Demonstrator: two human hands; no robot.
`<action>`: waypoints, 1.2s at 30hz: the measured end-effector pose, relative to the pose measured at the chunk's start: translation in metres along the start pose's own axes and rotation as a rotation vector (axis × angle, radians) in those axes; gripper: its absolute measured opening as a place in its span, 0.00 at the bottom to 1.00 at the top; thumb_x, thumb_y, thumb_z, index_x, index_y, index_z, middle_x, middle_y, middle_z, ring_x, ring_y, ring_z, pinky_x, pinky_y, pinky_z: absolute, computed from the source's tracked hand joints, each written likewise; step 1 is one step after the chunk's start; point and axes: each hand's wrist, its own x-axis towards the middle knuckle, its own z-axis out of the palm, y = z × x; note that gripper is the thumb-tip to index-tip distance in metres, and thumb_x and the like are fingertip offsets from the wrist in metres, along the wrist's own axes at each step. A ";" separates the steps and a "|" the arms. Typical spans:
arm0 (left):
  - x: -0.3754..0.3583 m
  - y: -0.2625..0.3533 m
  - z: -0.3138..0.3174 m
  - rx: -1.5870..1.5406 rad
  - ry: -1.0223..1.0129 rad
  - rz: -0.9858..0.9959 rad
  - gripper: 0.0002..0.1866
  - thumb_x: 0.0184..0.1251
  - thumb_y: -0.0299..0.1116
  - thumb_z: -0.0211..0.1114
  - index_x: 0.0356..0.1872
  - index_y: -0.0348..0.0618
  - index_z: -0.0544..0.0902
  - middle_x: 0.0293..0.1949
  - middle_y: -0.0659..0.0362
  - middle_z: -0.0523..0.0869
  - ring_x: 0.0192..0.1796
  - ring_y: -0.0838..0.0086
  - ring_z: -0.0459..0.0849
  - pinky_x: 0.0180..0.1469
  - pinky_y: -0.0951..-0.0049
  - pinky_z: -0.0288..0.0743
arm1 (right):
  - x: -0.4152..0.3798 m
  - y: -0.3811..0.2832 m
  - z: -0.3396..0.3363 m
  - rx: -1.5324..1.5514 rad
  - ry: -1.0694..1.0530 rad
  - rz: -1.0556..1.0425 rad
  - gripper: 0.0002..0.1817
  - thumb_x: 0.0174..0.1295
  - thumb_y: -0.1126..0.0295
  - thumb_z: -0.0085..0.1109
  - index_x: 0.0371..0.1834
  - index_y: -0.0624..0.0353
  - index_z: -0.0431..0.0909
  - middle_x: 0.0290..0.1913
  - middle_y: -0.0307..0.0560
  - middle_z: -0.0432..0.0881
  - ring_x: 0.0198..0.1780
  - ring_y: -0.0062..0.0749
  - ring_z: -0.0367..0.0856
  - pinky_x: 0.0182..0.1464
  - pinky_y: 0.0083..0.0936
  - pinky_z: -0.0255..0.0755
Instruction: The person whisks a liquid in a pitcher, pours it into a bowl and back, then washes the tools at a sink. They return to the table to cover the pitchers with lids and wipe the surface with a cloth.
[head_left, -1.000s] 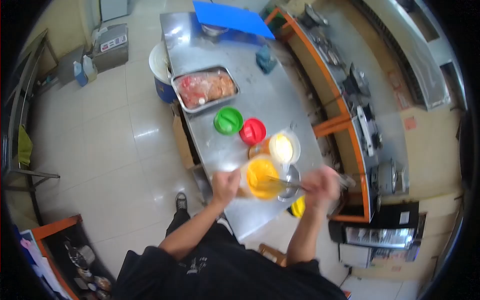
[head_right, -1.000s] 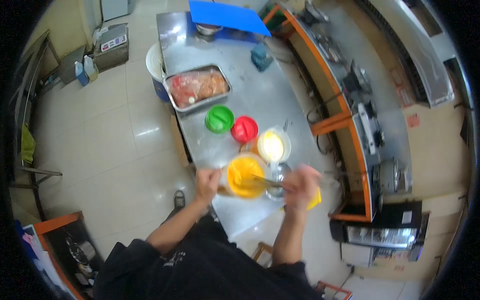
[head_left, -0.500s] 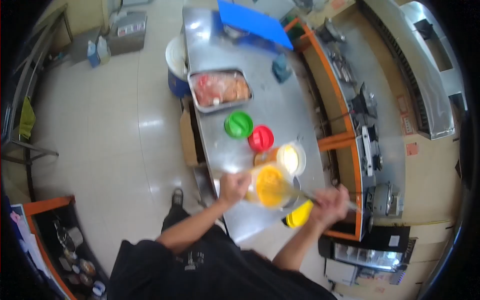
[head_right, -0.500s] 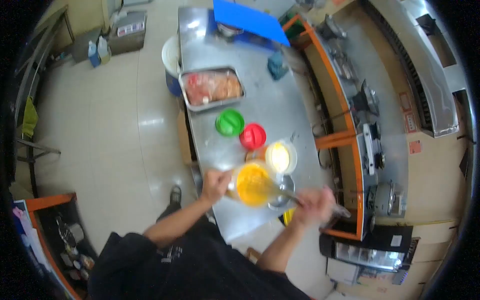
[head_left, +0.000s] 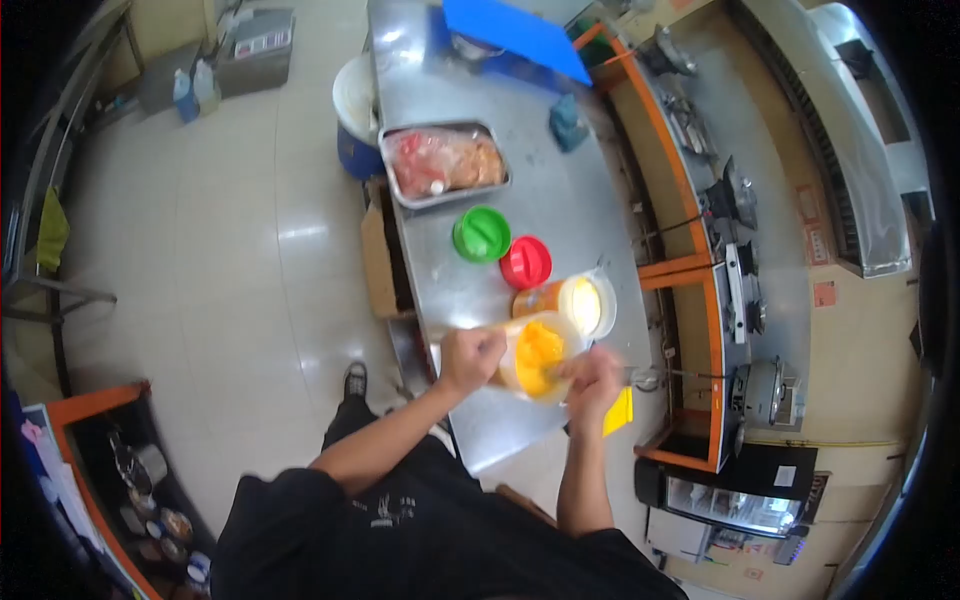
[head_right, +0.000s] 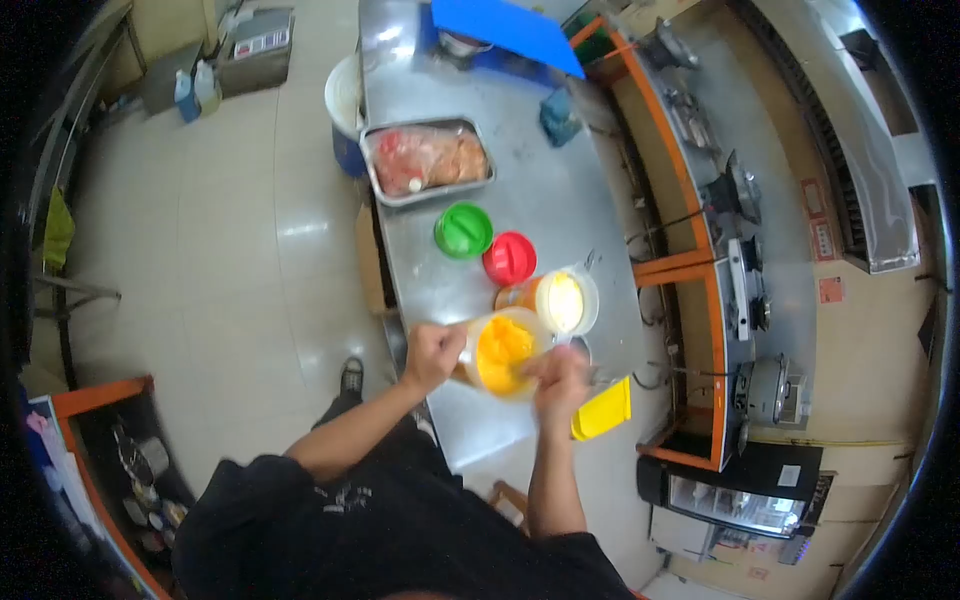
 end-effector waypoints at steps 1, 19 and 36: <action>0.007 -0.001 0.001 0.004 -0.012 0.004 0.19 0.61 0.39 0.61 0.15 0.36 0.79 0.13 0.46 0.74 0.15 0.59 0.79 0.20 0.63 0.66 | -0.002 -0.015 0.005 -0.010 -0.076 -0.018 0.18 0.66 0.67 0.49 0.15 0.52 0.64 0.10 0.34 0.59 0.14 0.21 0.60 0.19 0.18 0.59; 0.005 0.009 0.007 -0.054 -0.049 -0.009 0.18 0.60 0.38 0.62 0.15 0.35 0.79 0.11 0.49 0.75 0.15 0.63 0.79 0.20 0.65 0.66 | -0.006 0.002 -0.004 -0.251 -0.195 -0.263 0.13 0.64 0.75 0.49 0.20 0.54 0.65 0.13 0.32 0.62 0.16 0.19 0.63 0.22 0.18 0.63; 0.014 -0.006 0.003 -0.028 -0.036 0.002 0.19 0.61 0.35 0.60 0.14 0.33 0.75 0.10 0.51 0.69 0.13 0.75 0.70 0.19 0.69 0.60 | -0.013 0.007 -0.034 -0.563 -0.216 -0.083 0.17 0.66 0.65 0.48 0.18 0.56 0.68 0.17 0.39 0.71 0.19 0.21 0.69 0.25 0.19 0.66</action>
